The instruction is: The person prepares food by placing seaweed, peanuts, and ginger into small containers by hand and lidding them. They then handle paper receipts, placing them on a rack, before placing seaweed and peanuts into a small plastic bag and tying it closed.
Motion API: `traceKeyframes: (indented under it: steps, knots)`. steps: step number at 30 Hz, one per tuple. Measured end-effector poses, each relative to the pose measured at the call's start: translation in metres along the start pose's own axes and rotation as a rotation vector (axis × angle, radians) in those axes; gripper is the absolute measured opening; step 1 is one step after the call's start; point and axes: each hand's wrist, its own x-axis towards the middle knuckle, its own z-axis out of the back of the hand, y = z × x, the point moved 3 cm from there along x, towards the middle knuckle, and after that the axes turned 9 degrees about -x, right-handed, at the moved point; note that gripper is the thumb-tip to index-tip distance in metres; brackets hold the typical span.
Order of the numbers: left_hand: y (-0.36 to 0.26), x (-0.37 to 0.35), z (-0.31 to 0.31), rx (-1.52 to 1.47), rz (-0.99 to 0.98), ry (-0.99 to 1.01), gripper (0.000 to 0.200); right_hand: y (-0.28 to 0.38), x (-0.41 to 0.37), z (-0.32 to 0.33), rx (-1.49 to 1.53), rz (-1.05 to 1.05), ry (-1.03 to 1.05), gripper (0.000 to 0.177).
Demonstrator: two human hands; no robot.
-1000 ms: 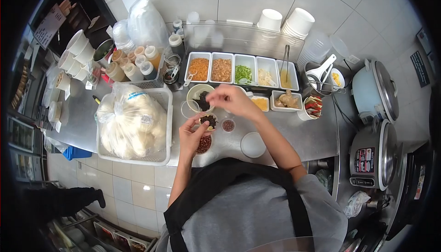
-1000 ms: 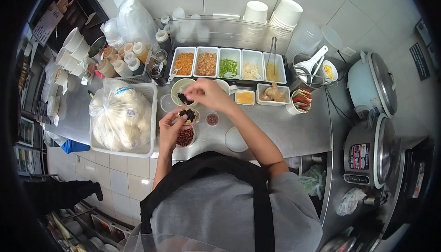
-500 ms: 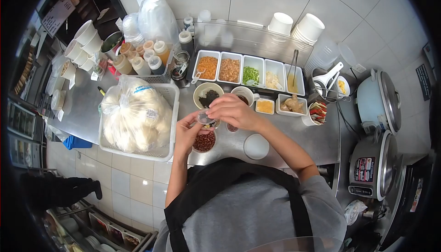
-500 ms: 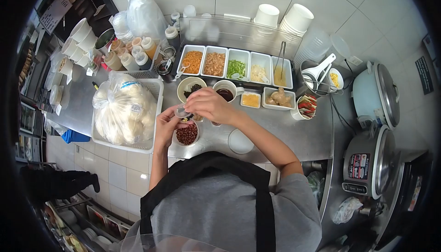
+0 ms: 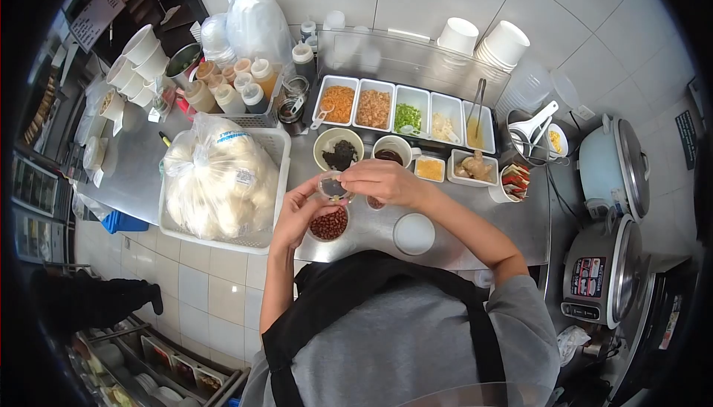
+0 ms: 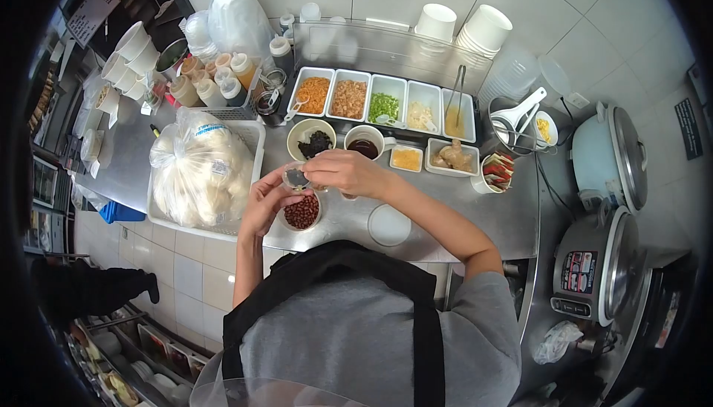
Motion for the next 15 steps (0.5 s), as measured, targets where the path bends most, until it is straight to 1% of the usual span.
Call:
traceKeyframes:
  steps: [1,4,7,8,10,13,15]
  knots:
    - [0.001,-0.001,-0.001,0.014,-0.026,0.023,0.040,-0.001,0.000,0.000,0.001,-0.001,0.004,0.018]
    - [0.009,-0.002,-0.007,0.084,-0.072,-0.049,0.046,0.000,-0.001,-0.003,0.010,0.003,0.008,0.018]
    - [0.016,0.000,-0.007,0.076,-0.033,-0.128,0.049,-0.001,-0.007,-0.006,0.013,-0.030,0.008,0.017]
    - [0.017,0.000,-0.005,0.113,-0.028,-0.105,0.048,0.000,-0.008,-0.006,-0.004,-0.003,0.018,0.022]
    - [0.019,0.000,-0.003,0.073,-0.024,-0.077,0.045,0.002,-0.012,-0.006,-0.053,0.035,0.037,0.030]
    - [0.016,-0.001,-0.003,0.136,-0.036,-0.066,0.045,0.010,-0.007,0.000,-0.083,0.055,0.079,0.036]
    - [0.017,0.000,0.000,0.137,-0.018,-0.051,0.045,0.010,-0.008,-0.004,-0.102,0.059,0.058,0.038]
